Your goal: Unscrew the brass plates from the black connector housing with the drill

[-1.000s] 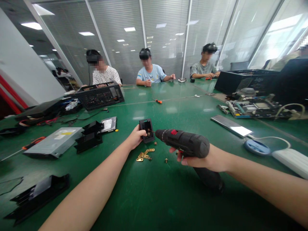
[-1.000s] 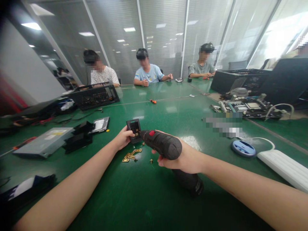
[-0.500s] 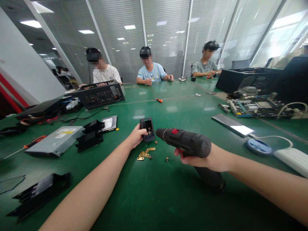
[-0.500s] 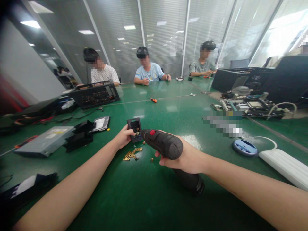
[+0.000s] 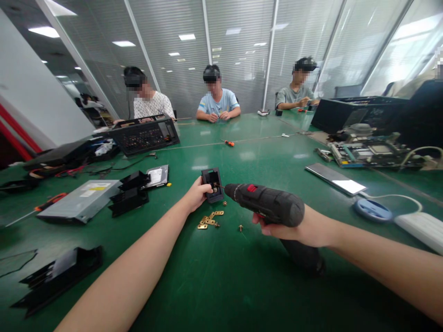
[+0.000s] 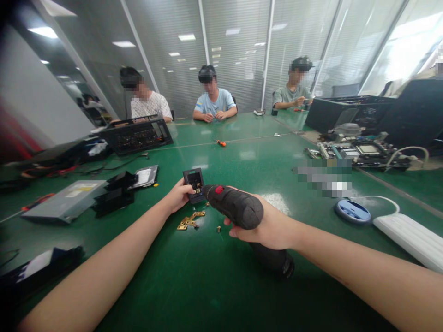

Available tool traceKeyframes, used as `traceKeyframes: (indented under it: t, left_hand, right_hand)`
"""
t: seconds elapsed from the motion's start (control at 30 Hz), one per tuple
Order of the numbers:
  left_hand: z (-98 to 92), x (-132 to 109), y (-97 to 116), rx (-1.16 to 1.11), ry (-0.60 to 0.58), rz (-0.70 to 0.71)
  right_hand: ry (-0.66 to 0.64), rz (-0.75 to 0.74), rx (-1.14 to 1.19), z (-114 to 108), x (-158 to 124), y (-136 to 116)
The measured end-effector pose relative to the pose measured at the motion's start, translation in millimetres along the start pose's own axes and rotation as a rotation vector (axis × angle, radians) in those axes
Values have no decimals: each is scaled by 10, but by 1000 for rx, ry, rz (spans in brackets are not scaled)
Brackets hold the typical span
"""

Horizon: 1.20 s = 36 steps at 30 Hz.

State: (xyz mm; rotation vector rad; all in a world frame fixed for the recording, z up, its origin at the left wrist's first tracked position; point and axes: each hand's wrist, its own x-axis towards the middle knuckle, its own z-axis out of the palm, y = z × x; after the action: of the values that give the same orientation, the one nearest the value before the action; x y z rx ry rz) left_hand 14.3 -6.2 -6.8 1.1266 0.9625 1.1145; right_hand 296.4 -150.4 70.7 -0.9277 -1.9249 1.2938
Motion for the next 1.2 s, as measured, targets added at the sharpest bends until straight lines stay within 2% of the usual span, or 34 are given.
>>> traceKeyframes:
  t: [0.43, 0.93, 1.2]
  left_hand:
    - [9, -16, 13, -20, 14, -9]
    - [-1, 4, -3, -23, 24, -16]
    - [-4, 8, -5, -25, 9, -17]
  right_hand:
    - [-7, -34, -41, -23, -9, -10]
    - [-7, -9, -68, -20, -15, -69]
    - [9, -26, -69, -21, -1, -16]
